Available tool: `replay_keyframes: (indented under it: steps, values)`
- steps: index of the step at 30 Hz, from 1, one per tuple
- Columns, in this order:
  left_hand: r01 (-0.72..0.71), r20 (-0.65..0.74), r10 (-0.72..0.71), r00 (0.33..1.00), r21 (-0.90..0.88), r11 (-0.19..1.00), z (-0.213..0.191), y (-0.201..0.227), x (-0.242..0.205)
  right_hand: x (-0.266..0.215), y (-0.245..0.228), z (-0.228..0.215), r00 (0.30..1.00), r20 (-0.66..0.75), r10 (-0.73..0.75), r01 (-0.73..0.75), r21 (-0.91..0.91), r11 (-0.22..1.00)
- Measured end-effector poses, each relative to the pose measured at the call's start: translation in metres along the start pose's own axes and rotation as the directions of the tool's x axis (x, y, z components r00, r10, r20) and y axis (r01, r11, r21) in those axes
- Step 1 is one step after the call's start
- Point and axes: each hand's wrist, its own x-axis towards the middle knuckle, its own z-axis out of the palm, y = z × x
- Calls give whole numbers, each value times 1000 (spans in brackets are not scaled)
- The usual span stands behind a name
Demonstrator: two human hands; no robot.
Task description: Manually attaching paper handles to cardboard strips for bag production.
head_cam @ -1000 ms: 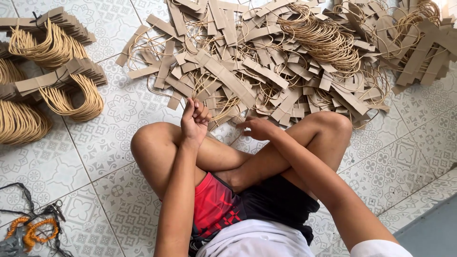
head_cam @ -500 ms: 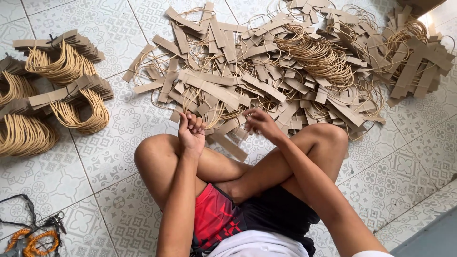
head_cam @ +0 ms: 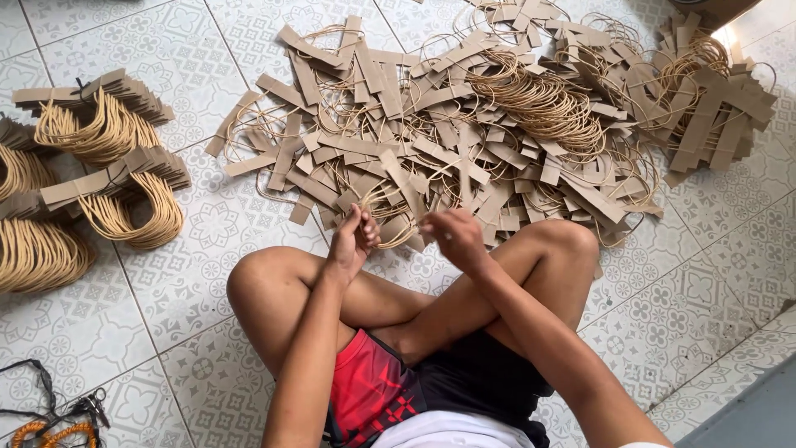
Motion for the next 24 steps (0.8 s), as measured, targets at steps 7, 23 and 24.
replay_keyframes:
  steps: [7,23,24]
  values:
    - [53,11,-56,998,171,984,-8,-16,5,28,-48,-2,925,244,-292,282,77,956]
    - [26,104,-41,994,137,990,-18,-18,5,12,-17,7,981,170,-98,93,36,995]
    - [29,140,-44,989,106,994,-18,-16,4,17,-17,2,990,123,67,-63,-42,997]
